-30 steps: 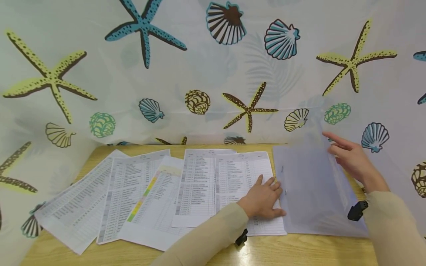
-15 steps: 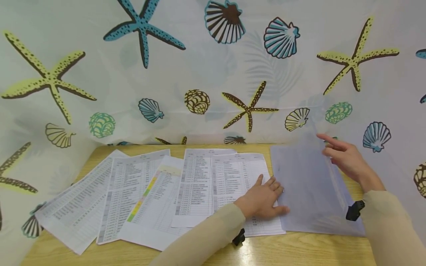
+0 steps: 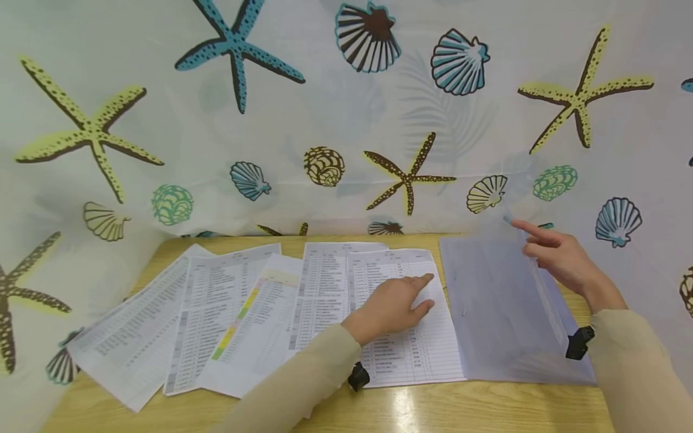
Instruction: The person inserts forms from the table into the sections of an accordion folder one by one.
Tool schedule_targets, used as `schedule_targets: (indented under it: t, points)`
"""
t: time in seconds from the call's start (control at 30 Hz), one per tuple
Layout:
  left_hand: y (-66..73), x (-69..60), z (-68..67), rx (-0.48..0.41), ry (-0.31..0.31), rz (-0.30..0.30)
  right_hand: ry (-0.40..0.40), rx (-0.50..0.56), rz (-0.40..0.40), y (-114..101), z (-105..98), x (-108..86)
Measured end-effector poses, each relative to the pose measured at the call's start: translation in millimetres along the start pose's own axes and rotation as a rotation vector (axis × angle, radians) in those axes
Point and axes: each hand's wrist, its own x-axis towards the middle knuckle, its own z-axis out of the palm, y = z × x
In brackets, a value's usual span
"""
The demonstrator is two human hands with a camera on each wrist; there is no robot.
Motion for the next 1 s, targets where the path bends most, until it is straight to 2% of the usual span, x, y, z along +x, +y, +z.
schedule_targets:
  t: [0.13, 0.23, 0.4, 0.57, 0.67, 0.83, 1.0]
  points:
    - [-24.1, -14.7, -9.5, -0.129, 0.114, -0.108, -0.005, -0.035, -0.005, -1, 1, 0.0]
    - [-41.5, -25.6, -13.2, -0.243, 0.172, -0.173, -0.005, -0.059, 0.006, -2, 2, 0.0]
    - [-65.0, -40.9, -16.5, -0.45, 0.22, -0.29, 0.002, -0.118, 0.018, -3, 4, 0.2]
    - [-83.8, -52.0, -16.4, -0.614, 0.27, -0.408, -0.012, -0.069, 0.026, -4, 5, -0.9]
    - [-92.9, -57.7, -16.6, -0.738, 0.268, -0.474, -0.016, -0.074, 0.025, -4, 5, -1.7]
    - [-101.9, -65.6, -17.5, -0.954, 0.223, -0.602, -0.014, -0.139, 0.005, -2, 5, -4.1]
    - [-107.1, -70.7, -16.6, -1.076, 0.164, -0.736, -0.009, -0.129, -0.02, -1, 7, -3.2]
